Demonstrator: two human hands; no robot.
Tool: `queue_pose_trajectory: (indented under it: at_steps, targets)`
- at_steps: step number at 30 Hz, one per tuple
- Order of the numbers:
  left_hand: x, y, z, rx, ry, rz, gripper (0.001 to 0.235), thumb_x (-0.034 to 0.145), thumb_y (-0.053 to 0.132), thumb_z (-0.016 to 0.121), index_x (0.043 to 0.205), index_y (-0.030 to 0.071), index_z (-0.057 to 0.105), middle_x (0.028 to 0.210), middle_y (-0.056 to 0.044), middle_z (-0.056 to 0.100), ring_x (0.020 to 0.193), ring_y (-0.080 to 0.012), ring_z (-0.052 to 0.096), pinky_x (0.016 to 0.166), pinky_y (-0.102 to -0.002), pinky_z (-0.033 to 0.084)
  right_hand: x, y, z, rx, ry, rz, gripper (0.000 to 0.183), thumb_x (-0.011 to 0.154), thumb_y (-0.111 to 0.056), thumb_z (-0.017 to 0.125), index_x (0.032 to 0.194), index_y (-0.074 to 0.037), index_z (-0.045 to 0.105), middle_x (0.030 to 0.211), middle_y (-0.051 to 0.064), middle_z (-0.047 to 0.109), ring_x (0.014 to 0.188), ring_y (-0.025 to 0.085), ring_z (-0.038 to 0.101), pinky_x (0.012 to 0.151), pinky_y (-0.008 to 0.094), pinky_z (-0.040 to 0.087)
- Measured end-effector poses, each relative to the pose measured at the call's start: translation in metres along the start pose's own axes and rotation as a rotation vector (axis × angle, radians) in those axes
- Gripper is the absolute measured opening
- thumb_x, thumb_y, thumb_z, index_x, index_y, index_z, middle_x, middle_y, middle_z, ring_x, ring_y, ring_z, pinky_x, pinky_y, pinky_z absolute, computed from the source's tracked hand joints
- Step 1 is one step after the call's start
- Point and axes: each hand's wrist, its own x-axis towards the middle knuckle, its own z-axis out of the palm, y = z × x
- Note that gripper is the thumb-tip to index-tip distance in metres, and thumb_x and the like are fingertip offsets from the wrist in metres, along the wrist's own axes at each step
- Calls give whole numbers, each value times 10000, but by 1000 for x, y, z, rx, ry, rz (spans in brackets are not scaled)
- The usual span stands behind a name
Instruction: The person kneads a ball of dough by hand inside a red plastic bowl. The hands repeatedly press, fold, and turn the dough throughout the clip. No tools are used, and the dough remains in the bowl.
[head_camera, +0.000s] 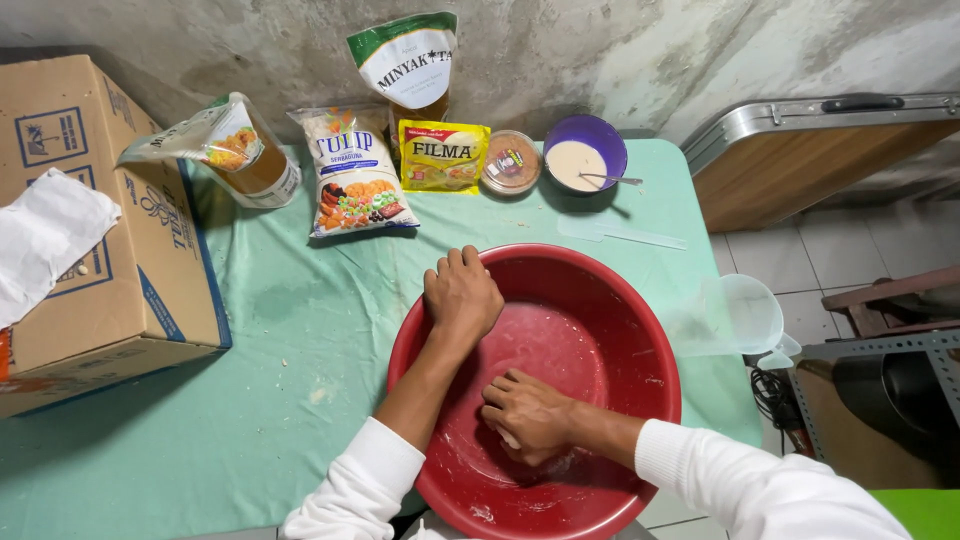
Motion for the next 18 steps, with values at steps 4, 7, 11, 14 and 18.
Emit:
queue_pose_trajectory:
  at_steps: [4, 7, 11, 14, 18]
  targets:
    - [2, 3, 4, 7, 89, -17, 208, 759, 228, 649, 905, 85, 611, 838, -80, 630, 712, -310, 604, 609, -445, 440, 14, 17, 18, -70, -29, -29, 265, 650, -330, 604, 765, -96, 652, 757, 69, 578, 681, 259, 524, 689, 414, 400]
    - [2, 5, 6, -13, 73, -55, 204, 733, 215, 646, 882, 79, 614, 826, -84, 635, 702, -320, 608, 609, -462, 435, 23, 18, 22, -32, -97, 29, 421, 577, -415, 632, 796, -60, 688, 874, 130, 705, 737, 315, 642, 622, 442, 428]
    - [9, 2, 3, -112, -72, -80, 262, 773, 233, 578, 960, 53, 612, 859, -114, 629, 779, -349, 627, 663, -489, 443, 20, 32, 49, 84, 95, 230, 269, 607, -416, 660, 690, -164, 618, 689, 31, 618, 649, 262, 644, 559, 400, 492]
    - [15, -1, -3, -184, -212, -97, 363, 801, 275, 534, 1068, 48, 629, 922, -133, 641, 885, -369, 677, 746, -513, 481, 21, 41, 56, 151, 246, 475, 290, 661, -498, 722, 730, -222, 669, 732, 13, 652, 744, 255, 706, 639, 390, 556]
    - [14, -5, 14, -152, -156, -80, 359, 781, 313, 543, 1031, 75, 640, 890, -113, 648, 865, -356, 693, 723, -521, 496, 25, 63, 58, 363, 496, 799, 257, 759, -376, 740, 818, -139, 660, 805, 126, 677, 842, 369, 705, 712, 483, 558]
